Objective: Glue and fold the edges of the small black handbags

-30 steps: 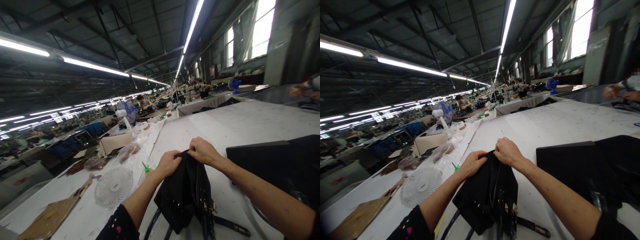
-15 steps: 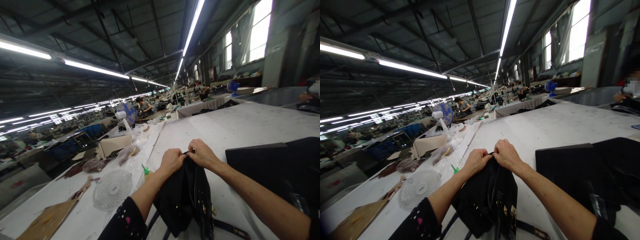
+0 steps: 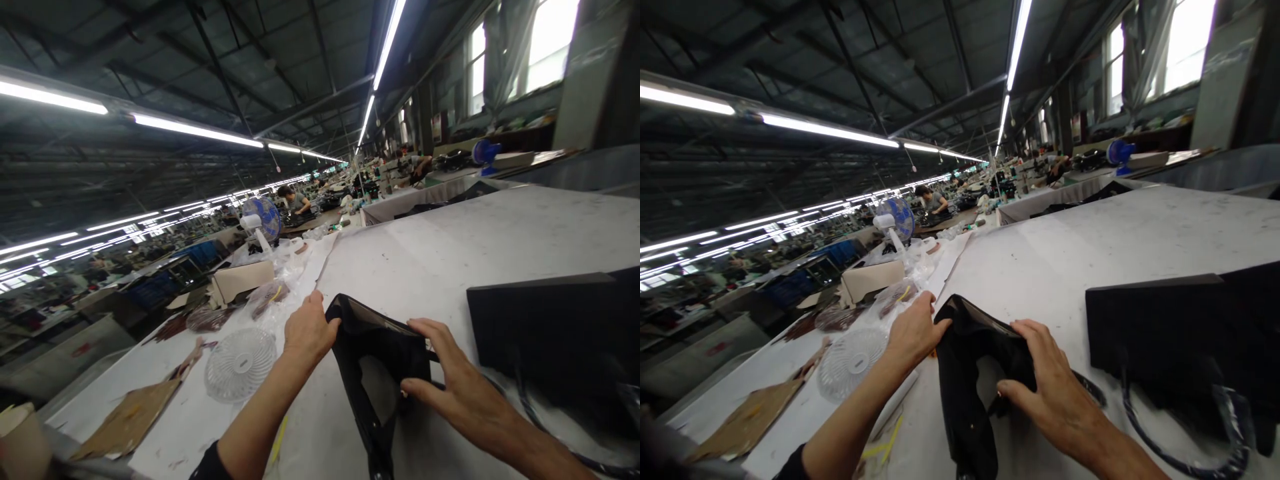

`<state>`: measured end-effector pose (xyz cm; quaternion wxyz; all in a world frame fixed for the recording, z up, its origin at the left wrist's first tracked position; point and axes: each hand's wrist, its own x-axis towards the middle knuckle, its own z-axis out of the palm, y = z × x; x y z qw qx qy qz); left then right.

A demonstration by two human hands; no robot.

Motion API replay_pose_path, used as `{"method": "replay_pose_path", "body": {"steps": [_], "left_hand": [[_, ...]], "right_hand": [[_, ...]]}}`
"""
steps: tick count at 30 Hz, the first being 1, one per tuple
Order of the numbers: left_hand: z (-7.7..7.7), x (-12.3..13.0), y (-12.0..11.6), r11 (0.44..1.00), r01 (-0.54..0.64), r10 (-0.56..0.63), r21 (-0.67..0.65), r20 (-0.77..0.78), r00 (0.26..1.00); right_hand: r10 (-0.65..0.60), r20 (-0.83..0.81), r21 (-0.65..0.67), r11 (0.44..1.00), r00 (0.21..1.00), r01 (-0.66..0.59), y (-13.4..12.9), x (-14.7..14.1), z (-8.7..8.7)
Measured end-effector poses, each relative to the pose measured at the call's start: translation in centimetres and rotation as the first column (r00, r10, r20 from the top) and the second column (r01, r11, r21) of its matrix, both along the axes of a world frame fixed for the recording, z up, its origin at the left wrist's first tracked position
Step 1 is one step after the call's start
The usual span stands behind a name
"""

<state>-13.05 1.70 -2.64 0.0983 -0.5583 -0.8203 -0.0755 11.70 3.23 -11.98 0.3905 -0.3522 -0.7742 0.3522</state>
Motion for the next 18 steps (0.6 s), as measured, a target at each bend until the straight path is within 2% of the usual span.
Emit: {"method": "replay_pose_path", "body": {"steps": [2, 4, 6, 8, 12, 18], "left_hand": [[0.8, 1.0, 0.1, 0.979, 0.202, -0.202, -0.007, -0.088, 0.975], [1.2, 1.9, 0.4, 0.897, 0.430, -0.438, -0.103, -0.076, 0.896], [1.3, 2.5, 1.0, 0.817, 0.547, -0.558, -0.181, -0.010, 0.830], [1.1, 2.7, 1.7, 0.798, 0.566, -0.577, -0.207, 0.009, 0.817], [0.5, 2.3, 3.5, 0.813, 0.550, -0.557, -0.191, 0.021, 0.830], [-0.4, 1.3, 5.0, 0.824, 0.566, -0.561, -0.025, 0.109, 0.821]], "right_hand": [[-0.047, 0.005, -0.008, 0.999, 0.999, 0.047, 0.6, -0.6, -0.3], [-0.063, 0.019, -0.068, 0.996, 0.998, 0.064, 1.2, -0.8, 0.0], [-0.078, 0.018, -0.127, 0.989, 0.997, 0.080, 1.7, -0.8, 0.5], [-0.092, 0.008, -0.175, 0.980, 0.996, 0.092, 2.2, -0.7, 0.9], [-0.104, -0.014, -0.265, 0.959, 0.994, 0.097, 3.3, -0.9, 1.1], [-0.095, -0.065, -0.269, 0.960, 0.993, 0.075, 5.1, -1.3, 0.9]]}}
